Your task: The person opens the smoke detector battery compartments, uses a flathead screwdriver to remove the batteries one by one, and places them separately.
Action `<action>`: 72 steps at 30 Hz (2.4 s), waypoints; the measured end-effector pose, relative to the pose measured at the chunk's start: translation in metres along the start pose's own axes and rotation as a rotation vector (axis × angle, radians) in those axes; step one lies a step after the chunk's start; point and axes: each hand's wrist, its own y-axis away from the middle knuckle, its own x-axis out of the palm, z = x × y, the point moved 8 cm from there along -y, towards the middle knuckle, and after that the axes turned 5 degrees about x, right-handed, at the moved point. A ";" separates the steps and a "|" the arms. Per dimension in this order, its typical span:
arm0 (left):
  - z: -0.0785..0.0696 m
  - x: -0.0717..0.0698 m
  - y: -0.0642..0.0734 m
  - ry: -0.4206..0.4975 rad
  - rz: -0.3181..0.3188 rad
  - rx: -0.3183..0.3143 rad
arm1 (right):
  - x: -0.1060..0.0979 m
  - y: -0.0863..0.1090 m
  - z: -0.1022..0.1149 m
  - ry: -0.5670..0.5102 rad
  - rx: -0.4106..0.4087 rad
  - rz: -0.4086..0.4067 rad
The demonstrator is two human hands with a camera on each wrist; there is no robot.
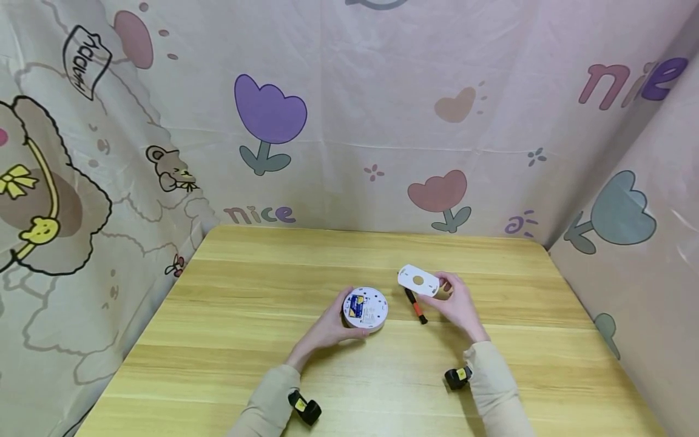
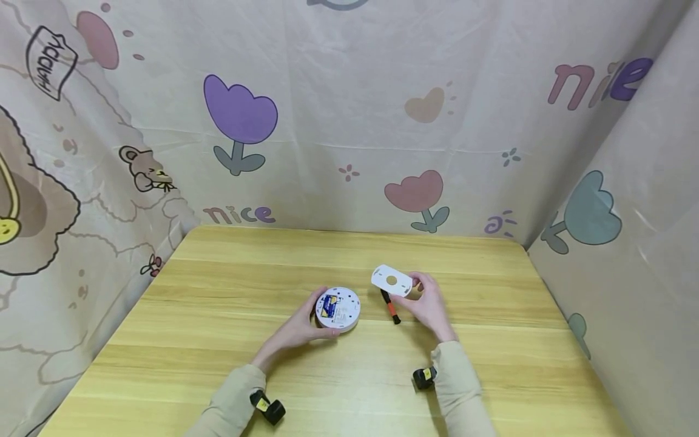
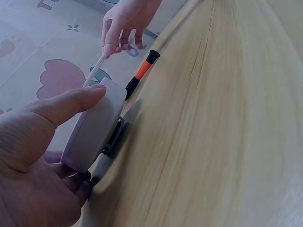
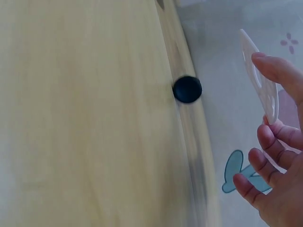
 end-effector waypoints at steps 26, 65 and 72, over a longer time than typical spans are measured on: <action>0.002 -0.001 0.000 -0.024 0.010 -0.006 | -0.041 -0.018 -0.043 0.130 0.010 0.043; 0.003 -0.001 0.001 -0.018 0.005 -0.021 | -0.044 -0.020 -0.066 0.389 0.095 0.067; 0.004 -0.001 0.000 -0.021 0.004 -0.030 | -0.043 -0.019 -0.070 0.393 0.129 0.087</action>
